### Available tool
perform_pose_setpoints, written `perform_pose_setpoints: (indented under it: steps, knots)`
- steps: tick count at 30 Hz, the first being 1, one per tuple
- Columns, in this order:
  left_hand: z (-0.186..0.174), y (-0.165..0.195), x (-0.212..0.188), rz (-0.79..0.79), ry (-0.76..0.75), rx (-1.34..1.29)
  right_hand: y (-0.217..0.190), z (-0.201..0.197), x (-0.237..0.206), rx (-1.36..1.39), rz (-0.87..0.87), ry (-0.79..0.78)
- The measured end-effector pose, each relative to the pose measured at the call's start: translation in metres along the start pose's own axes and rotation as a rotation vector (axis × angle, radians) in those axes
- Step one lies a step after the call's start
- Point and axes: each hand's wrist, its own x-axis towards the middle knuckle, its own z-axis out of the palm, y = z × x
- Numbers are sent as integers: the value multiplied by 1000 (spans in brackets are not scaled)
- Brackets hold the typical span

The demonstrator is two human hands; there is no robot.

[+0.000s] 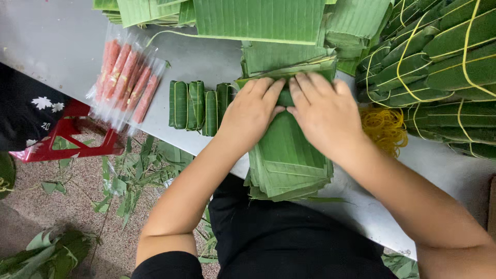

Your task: The person wraps sausage rolls in cut banana leaf pieces, folding the leaves around each roll and securing the bundle with a rubber band. They stack the finished wrapped rolls on the table, gather completed bundles, and place them aside while reaching for new leaves and rolls.

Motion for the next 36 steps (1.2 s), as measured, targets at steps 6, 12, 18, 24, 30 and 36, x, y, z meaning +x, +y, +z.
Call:
perform_pose_setpoints:
  steps: [6, 12, 18, 24, 30, 36]
  knots:
    - [-17, 31, -21, -343, 256, -698, -2, -15, -17, 484, 96, -32]
    - [-16, 55, -50, -570, 62, -1234, -20, -34, -40, 876, 330, -98]
    - [-31, 55, -59, -450, -75, -761, -13, -52, -39, 389, -177, 51]
    - [-32, 58, -64, -504, -221, -1332, -15, -58, -52, 803, 79, -93]
    - [-32, 51, -70, -249, -131, -1103, -16, -55, -60, 1121, 137, -3]
    - [-18, 70, -72, -452, -89, -1055, -29, -46, -59, 850, -110, 186]
